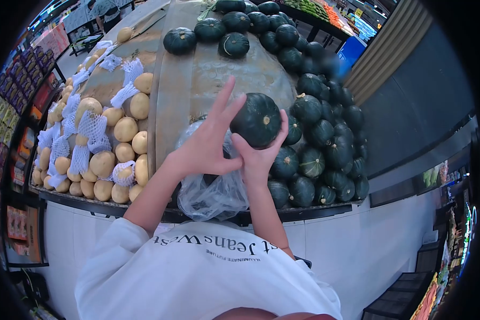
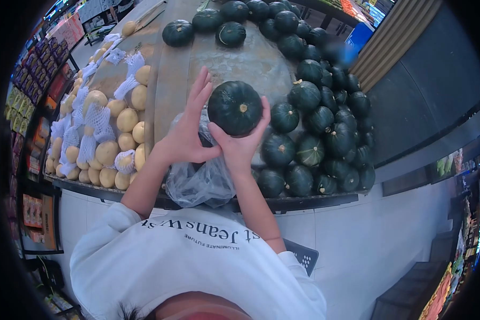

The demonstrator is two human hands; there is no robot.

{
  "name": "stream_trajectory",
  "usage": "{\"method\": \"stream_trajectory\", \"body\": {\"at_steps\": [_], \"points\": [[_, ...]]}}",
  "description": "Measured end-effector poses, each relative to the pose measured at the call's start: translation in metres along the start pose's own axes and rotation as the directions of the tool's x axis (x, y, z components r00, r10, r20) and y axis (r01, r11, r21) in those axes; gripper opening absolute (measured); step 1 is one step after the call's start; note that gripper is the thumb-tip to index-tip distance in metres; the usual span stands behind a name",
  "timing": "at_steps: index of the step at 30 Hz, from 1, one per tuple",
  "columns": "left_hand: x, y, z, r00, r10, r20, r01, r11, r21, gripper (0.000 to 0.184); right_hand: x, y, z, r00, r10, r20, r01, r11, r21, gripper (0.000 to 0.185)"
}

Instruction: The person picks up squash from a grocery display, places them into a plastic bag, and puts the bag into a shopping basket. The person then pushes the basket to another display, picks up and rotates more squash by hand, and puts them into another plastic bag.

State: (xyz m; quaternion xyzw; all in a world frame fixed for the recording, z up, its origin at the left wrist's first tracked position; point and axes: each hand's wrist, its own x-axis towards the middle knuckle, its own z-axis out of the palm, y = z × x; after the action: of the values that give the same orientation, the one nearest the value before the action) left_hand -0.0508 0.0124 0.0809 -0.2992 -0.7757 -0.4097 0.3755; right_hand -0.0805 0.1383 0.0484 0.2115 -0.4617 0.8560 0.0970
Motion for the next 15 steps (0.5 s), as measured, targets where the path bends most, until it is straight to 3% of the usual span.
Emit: {"method": "stream_trajectory", "body": {"at_steps": [2, 5, 8, 9, 10, 12, 13, 15], "points": [[0.007, 0.008, -0.010, 1.000, 0.010, 0.013, -0.010, 1.000, -0.023, 0.090, 0.001, -0.001, -0.003, 0.998, -0.067, -0.009, 0.066, 0.996, -0.054, 0.102], [0.016, 0.015, -0.017, 0.956, 0.225, 0.188, -0.274, 0.915, 0.295, 0.076, 0.001, -0.004, -0.003, 0.984, -0.180, -0.015, 0.171, 0.956, -0.237, 0.104], [0.024, 0.008, -0.003, 0.957, 0.072, 0.282, -0.176, 0.915, 0.362, 0.069, -0.008, -0.006, 0.011, 0.973, -0.197, -0.119, 0.173, 0.967, -0.188, 0.103], [0.025, 0.006, 0.000, 0.990, -0.062, 0.124, 0.028, 0.965, 0.259, 0.067, -0.005, -0.001, 0.007, 0.946, -0.320, -0.052, 0.299, 0.921, -0.249, 0.103], [0.024, 0.000, 0.006, 0.984, -0.169, -0.054, 0.176, 0.970, 0.165, 0.066, -0.004, 0.000, 0.004, 0.944, -0.327, -0.050, 0.301, 0.913, -0.275, 0.104], [0.025, -0.009, 0.018, 0.843, -0.403, -0.358, 0.396, 0.913, -0.096, 0.065, 0.000, -0.002, -0.001, 0.937, -0.345, -0.046, 0.312, 0.891, -0.330, 0.106], [0.026, -0.006, 0.018, 0.911, -0.255, -0.324, 0.276, 0.961, 0.022, 0.064, 0.000, -0.010, 0.002, 0.964, -0.257, -0.067, 0.230, 0.934, -0.275, 0.106], [0.026, 0.005, 0.011, 0.977, 0.045, -0.207, 0.005, 0.972, 0.235, 0.060, 0.005, -0.003, -0.006, 0.971, -0.237, -0.020, 0.223, 0.936, -0.272, 0.104]]}}
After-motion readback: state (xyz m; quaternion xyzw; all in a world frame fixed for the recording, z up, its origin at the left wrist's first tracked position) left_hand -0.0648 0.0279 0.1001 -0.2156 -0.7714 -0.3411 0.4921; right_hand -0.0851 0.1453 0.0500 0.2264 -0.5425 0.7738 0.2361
